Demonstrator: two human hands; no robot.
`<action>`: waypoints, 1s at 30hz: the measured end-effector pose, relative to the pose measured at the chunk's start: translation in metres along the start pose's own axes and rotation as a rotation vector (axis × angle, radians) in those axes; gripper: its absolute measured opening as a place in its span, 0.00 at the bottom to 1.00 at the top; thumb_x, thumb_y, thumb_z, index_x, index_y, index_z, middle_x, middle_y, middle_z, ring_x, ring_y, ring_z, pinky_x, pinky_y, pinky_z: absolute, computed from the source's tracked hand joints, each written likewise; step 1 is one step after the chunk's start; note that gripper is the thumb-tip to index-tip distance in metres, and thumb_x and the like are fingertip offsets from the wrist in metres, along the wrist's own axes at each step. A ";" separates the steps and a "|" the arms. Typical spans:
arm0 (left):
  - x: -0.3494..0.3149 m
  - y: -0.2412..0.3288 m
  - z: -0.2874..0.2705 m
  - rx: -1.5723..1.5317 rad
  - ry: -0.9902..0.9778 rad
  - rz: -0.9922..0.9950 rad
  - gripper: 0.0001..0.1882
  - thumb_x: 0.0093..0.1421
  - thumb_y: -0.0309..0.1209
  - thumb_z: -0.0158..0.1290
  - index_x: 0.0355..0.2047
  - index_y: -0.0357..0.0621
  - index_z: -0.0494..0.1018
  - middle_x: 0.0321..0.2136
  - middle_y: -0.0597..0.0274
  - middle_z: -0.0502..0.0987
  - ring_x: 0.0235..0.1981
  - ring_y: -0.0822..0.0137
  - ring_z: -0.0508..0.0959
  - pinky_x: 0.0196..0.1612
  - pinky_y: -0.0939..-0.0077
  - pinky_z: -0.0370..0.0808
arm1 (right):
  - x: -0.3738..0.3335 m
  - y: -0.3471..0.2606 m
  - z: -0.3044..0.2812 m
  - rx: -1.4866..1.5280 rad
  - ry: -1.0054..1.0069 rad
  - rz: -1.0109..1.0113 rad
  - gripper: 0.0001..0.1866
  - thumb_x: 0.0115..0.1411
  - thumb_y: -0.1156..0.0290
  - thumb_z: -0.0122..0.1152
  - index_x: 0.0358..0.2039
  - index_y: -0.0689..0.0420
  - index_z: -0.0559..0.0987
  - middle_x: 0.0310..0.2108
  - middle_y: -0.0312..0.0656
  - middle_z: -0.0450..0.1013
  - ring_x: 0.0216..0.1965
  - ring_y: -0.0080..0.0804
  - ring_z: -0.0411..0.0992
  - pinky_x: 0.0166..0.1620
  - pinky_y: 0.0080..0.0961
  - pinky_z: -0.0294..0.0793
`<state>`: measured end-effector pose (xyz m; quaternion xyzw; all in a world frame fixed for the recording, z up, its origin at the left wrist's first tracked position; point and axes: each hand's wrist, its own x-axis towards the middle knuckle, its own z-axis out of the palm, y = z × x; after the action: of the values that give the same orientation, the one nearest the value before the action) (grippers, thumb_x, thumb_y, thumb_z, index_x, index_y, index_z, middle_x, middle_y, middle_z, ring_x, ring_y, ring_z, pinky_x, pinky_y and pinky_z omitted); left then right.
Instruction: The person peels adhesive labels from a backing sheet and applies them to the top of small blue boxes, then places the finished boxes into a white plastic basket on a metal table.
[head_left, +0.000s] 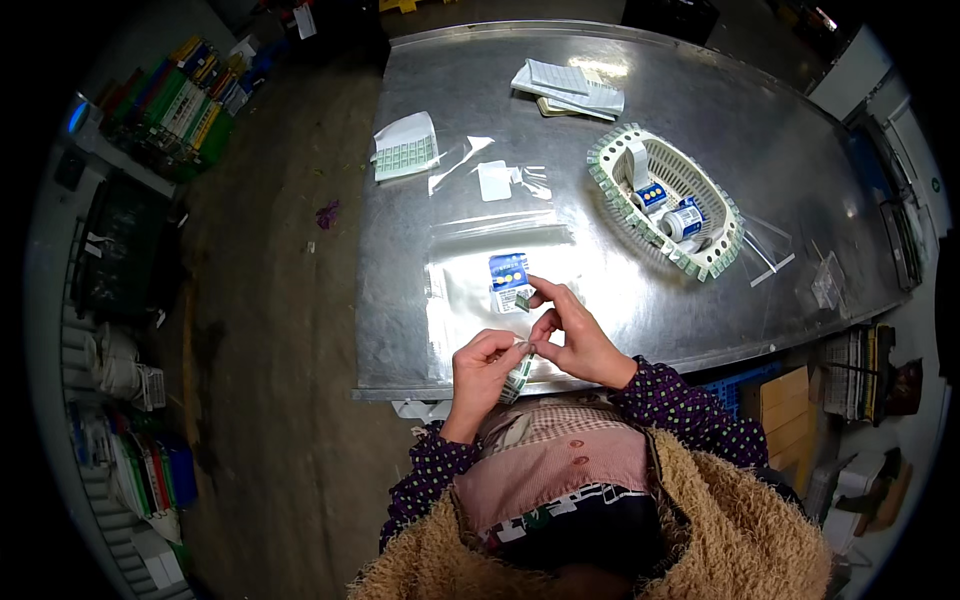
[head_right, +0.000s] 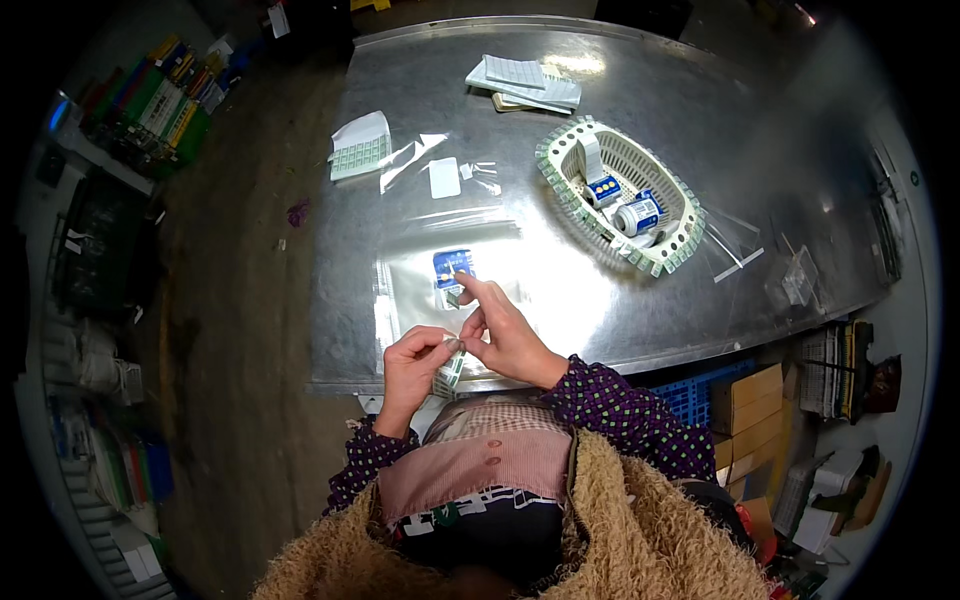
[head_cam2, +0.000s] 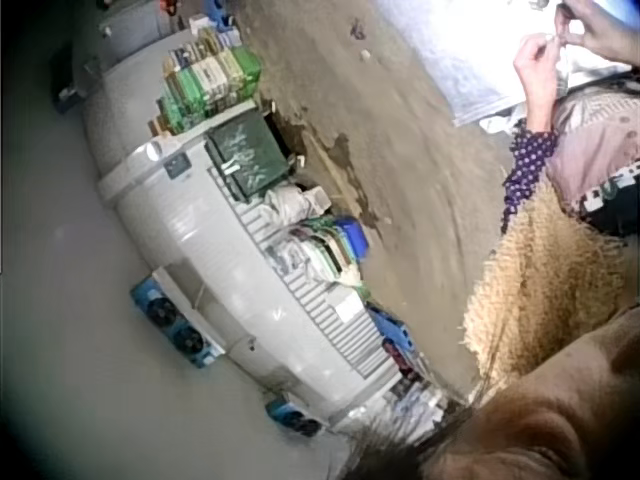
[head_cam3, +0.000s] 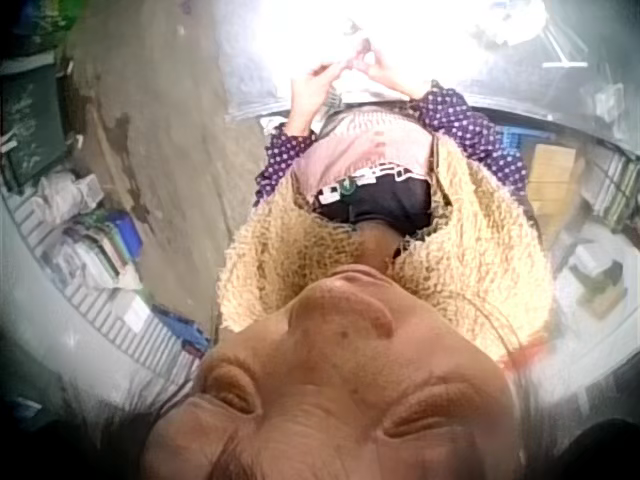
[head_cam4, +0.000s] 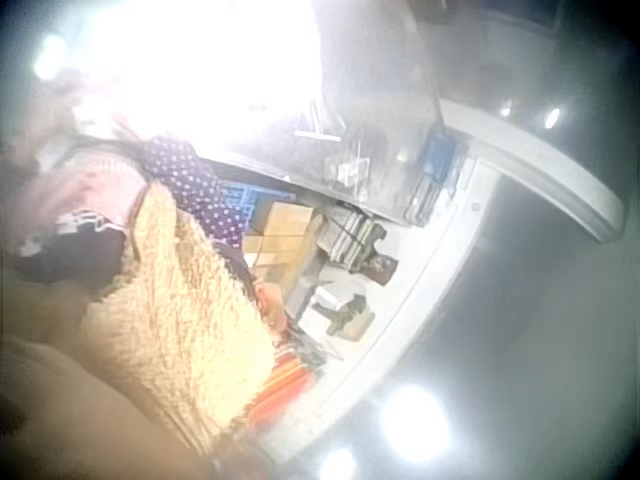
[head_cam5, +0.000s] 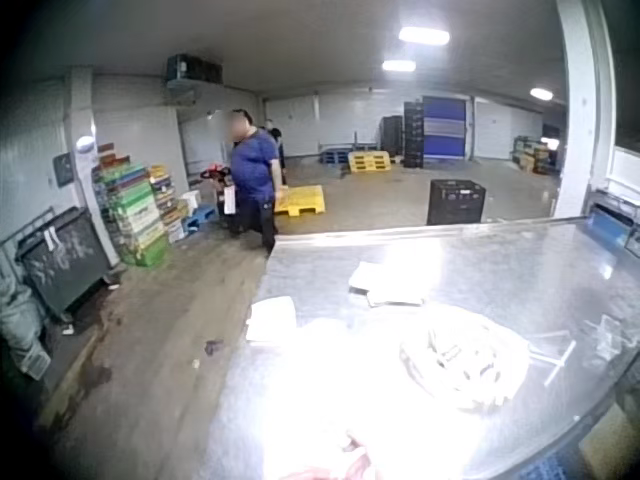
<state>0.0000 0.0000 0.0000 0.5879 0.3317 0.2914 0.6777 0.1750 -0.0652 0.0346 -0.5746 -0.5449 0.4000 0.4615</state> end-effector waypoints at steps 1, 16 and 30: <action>-0.001 0.002 0.001 0.014 -0.004 0.016 0.06 0.57 0.20 0.58 0.36 0.35 0.79 0.36 0.64 0.76 0.34 0.77 0.74 0.36 0.84 0.71 | -0.001 0.000 0.001 -0.013 0.019 -0.017 0.45 0.50 0.86 0.61 0.66 0.56 0.52 0.47 0.47 0.62 0.38 0.31 0.75 0.41 0.23 0.75; 0.018 0.002 -0.013 0.134 -0.060 0.061 0.02 0.55 0.19 0.59 0.30 0.34 0.77 0.29 0.68 0.74 0.29 0.81 0.70 0.31 0.86 0.68 | 0.010 0.008 0.000 0.223 0.056 0.049 0.47 0.48 0.89 0.62 0.66 0.54 0.52 0.47 0.45 0.62 0.36 0.25 0.73 0.41 0.21 0.74; 0.034 -0.010 -0.023 -0.102 -0.007 -0.116 0.03 0.57 0.19 0.58 0.31 0.33 0.75 0.27 0.67 0.77 0.27 0.81 0.74 0.31 0.88 0.71 | 0.052 0.040 -0.040 0.387 0.185 0.135 0.41 0.52 0.87 0.62 0.65 0.58 0.54 0.44 0.41 0.63 0.38 0.23 0.73 0.46 0.20 0.75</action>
<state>0.0027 0.0393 -0.0152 0.5336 0.3475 0.2662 0.7236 0.2281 -0.0164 0.0079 -0.5448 -0.3737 0.4724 0.5834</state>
